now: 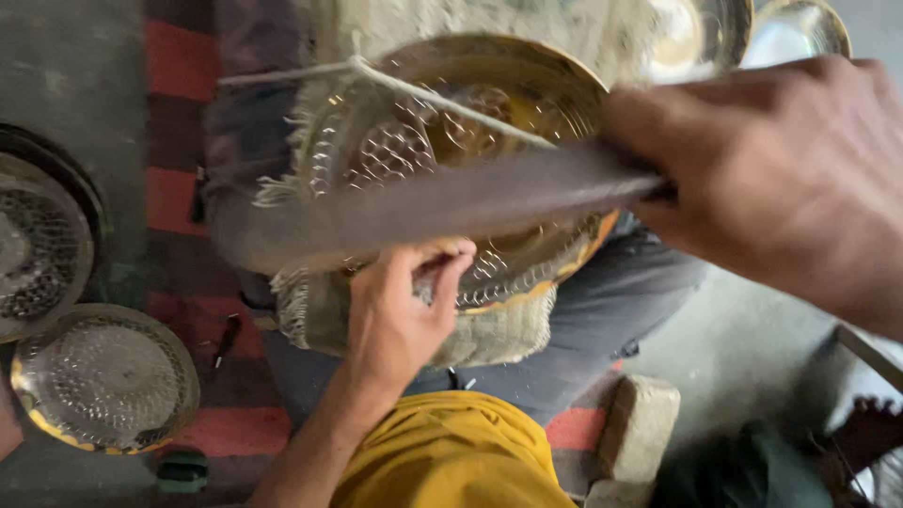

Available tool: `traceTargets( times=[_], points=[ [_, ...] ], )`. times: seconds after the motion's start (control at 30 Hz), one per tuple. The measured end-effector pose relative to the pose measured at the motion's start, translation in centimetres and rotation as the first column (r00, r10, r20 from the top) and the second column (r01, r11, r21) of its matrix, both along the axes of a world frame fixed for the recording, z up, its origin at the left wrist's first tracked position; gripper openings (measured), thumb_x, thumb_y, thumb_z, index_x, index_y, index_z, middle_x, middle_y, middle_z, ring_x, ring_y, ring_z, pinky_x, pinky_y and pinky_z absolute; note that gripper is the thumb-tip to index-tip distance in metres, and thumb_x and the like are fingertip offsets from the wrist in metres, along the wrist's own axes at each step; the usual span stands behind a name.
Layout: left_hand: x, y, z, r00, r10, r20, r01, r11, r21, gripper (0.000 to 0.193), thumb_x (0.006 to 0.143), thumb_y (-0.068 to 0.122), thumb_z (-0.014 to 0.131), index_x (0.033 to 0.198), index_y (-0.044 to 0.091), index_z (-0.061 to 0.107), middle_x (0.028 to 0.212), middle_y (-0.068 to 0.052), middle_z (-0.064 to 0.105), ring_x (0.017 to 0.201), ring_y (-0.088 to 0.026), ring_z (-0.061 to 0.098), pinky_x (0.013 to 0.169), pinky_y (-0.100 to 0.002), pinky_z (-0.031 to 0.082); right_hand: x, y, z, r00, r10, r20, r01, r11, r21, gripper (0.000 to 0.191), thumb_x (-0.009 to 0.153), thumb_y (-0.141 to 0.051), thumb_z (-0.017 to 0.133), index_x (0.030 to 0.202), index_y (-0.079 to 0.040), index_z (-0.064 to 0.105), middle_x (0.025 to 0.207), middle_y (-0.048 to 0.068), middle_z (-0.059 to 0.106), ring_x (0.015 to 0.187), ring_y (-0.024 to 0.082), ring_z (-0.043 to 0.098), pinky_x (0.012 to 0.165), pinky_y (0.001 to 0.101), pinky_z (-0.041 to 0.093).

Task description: The person uses a hammer and a metal punch to emboss a decorative pattern into a brass plate resting on their lap. They repeatedly strike the punch to create indentations in the metal surface.

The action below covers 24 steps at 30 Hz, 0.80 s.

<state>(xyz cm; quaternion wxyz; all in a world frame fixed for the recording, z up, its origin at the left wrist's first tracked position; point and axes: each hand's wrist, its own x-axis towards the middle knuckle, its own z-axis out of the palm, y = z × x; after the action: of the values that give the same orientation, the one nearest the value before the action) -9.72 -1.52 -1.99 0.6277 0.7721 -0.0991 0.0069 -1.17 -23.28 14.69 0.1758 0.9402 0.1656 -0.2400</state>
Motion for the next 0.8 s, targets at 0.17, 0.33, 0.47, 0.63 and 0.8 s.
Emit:
traceTargets(
  times=[0.17,0.33,0.47,0.63,0.8],
  points=[
    [2.4,0.8,0.0,0.947,-0.213,0.24,0.154,0.958,0.244,0.031,0.092,0.007,0.077,0.119,0.004,0.064,0.111,-0.015,0.073,0.094,-0.027,0.075,0.084,-0.039,0.061,-2.1,-2.7,-1.7,0.964,0.056,0.258,-0.122,0.961,0.248,0.028,0.081,-0.022,0.078,0.105,-0.013,0.067,0.083,0.004,0.077,0.07,0.028,0.074,0.061,0.0428,0.055],
    [5.0,1.1,1.0,0.853,-0.466,0.236,0.421,0.88,0.218,0.033,0.091,0.005,0.07,0.123,0.006,0.062,0.108,-0.018,0.075,0.095,-0.033,0.076,0.08,-0.041,0.063,-5.8,-6.2,-5.2,0.943,-0.282,0.178,0.183,0.884,0.43,0.038,0.076,-0.021,0.086,0.102,-0.007,0.062,0.075,0.014,0.07,0.072,0.032,0.072,0.065,0.0433,0.057],
    [6.8,0.2,1.7,0.721,-0.685,-0.108,0.689,0.69,0.222,0.045,0.093,-0.005,0.06,0.136,0.007,0.058,0.099,-0.02,0.075,0.084,-0.028,0.078,0.066,-0.035,0.067,-10.2,-7.5,-9.0,0.795,-0.606,0.002,0.424,0.559,0.713,0.05,0.078,-0.017,0.082,0.117,-0.003,0.054,0.077,0.014,0.067,0.067,0.024,0.071,0.06,0.0385,0.055],
    [7.8,-0.2,2.3,0.631,-0.758,-0.167,0.761,0.562,0.324,0.046,0.09,-0.004,0.064,0.133,0.012,0.063,0.093,-0.02,0.077,0.078,-0.027,0.079,0.065,-0.039,0.064,-14.6,-8.2,-13.6,0.758,-0.63,0.169,0.301,0.567,0.767,0.028,0.081,-0.01,0.081,0.097,-0.003,0.06,0.076,0.015,0.063,0.066,0.018,0.061,0.061,0.0347,0.05],
    [8.7,-0.5,2.3,0.606,-0.793,0.054,0.751,0.593,0.291,0.048,0.088,-0.008,0.065,0.133,0.01,0.063,0.097,-0.017,0.077,0.077,-0.025,0.078,0.066,-0.036,0.065,-18.1,-7.2,-17.2,0.587,-0.805,0.09,0.423,0.4,0.813,0.025,0.084,-0.007,0.083,0.084,-0.003,0.058,0.072,0.011,0.063,0.062,0.016,0.062,0.06,0.0316,0.051]
  ],
)
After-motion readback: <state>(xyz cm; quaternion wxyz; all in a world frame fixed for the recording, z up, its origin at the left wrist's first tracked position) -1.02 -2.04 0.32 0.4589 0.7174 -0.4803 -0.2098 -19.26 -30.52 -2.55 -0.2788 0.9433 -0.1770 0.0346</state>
